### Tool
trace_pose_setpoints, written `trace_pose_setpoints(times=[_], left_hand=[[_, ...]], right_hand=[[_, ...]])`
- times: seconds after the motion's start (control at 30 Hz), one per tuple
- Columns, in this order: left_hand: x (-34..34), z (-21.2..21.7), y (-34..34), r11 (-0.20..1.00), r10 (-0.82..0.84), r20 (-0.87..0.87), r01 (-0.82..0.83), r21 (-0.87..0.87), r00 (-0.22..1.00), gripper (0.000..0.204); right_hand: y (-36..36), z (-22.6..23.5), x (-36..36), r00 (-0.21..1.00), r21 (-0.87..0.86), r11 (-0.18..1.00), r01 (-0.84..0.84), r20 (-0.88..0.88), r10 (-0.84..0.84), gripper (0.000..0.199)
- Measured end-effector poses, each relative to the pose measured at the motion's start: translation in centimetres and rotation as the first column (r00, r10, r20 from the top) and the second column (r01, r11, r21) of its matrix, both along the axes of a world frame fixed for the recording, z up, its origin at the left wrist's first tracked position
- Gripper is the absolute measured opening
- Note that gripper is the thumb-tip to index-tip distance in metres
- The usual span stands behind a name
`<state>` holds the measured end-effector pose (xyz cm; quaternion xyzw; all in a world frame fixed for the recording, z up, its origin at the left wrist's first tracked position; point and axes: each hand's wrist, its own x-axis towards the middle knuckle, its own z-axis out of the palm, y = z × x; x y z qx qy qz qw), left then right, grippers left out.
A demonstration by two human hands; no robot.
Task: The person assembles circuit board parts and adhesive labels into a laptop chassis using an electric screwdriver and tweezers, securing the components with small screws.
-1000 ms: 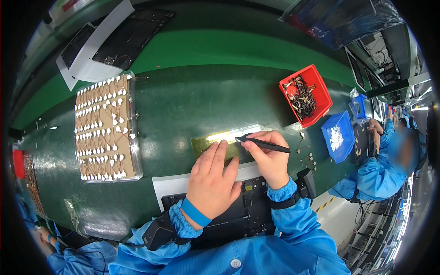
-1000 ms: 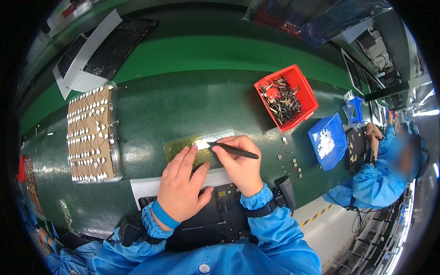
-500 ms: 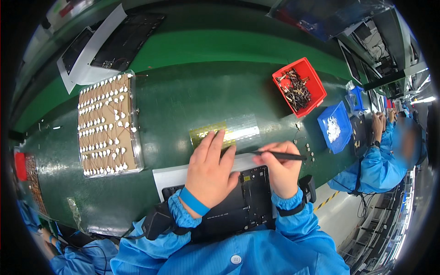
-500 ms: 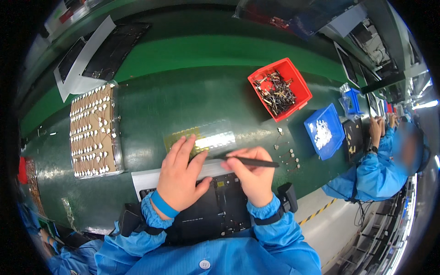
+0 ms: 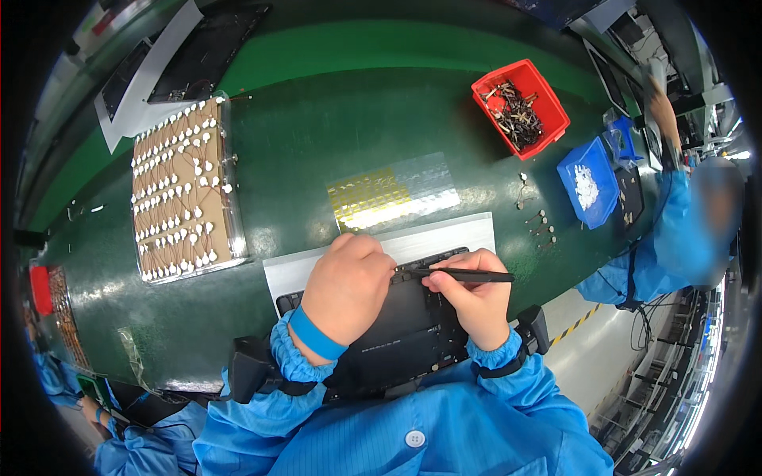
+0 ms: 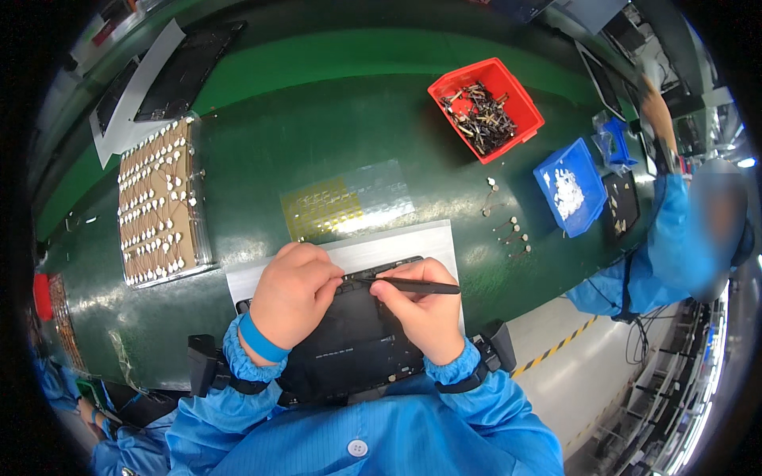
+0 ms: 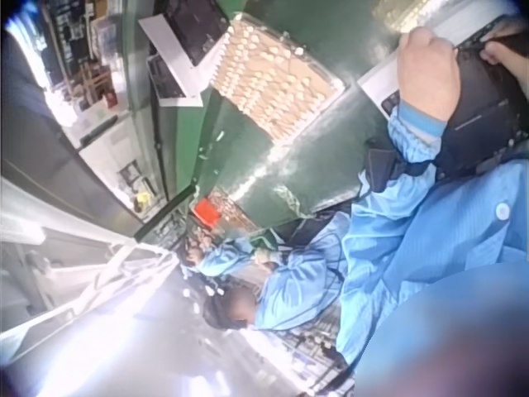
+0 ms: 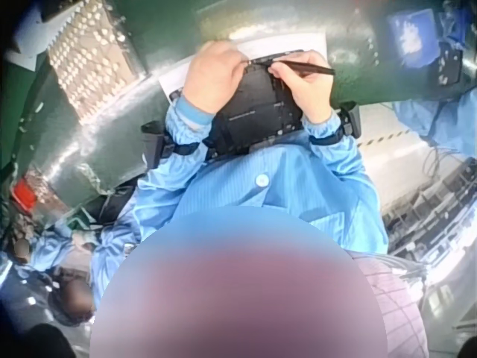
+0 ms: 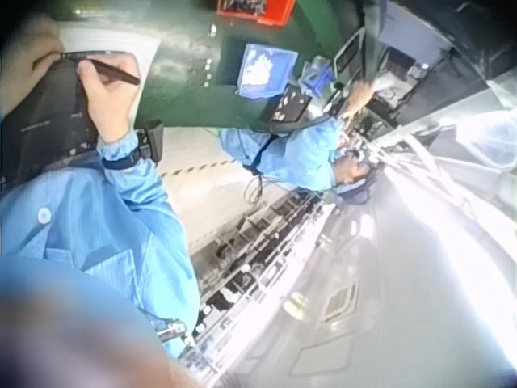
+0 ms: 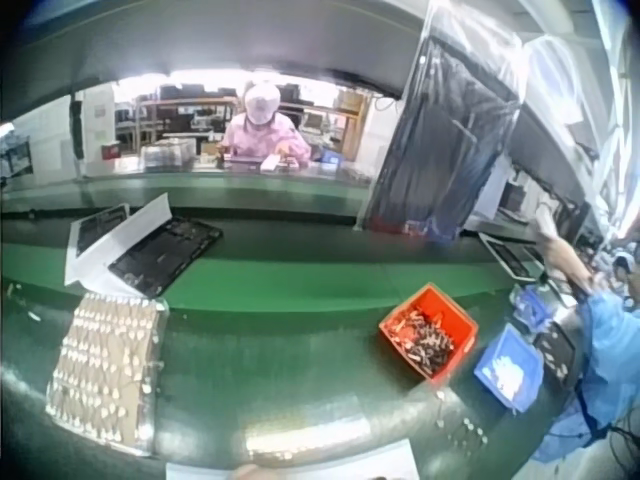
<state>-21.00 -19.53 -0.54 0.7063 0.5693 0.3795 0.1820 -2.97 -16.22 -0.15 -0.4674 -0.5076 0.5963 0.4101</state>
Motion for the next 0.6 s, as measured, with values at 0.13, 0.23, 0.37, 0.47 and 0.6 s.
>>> trace_pose_setpoints(times=[0.13, 0.23, 0.37, 0.47, 0.6], left_hand=[[0.03, -0.04, -0.03, 1.000, 0.010, -0.001, -0.010, -0.011, 1.000, 0.014], [0.16, -0.20, 0.22, 1.000, -0.005, -0.002, 0.005, -0.009, 1.000, 0.014], [-0.31, 0.21, -0.31, 1.000, 0.015, -0.014, -0.016, -0.015, 1.000, 0.014], [-0.29, 0.22, -0.27, 1.000, 0.008, -0.014, -0.008, -0.017, 1.000, 0.013], [0.21, -0.19, 0.22, 1.000, -0.017, 0.011, 0.017, -0.011, 1.000, 0.014]], right_hand=[[-0.05, -0.05, -0.11, 0.999, 0.001, 1.000, 0.007, 0.042, -0.007, 0.020], [-0.04, 0.04, -0.08, 0.999, -0.003, 1.000, 0.028, 0.047, -0.028, 0.021], [-0.19, 0.21, -0.53, 0.997, 0.012, 1.000, 0.000, 0.078, -0.001, 0.023], [-0.19, 0.27, -0.59, 0.999, -0.011, 1.000, 0.008, 0.046, -0.008, 0.022], [-0.06, -0.20, 0.00, 0.996, 0.019, 0.999, 0.031, 0.085, -0.033, 0.022]])
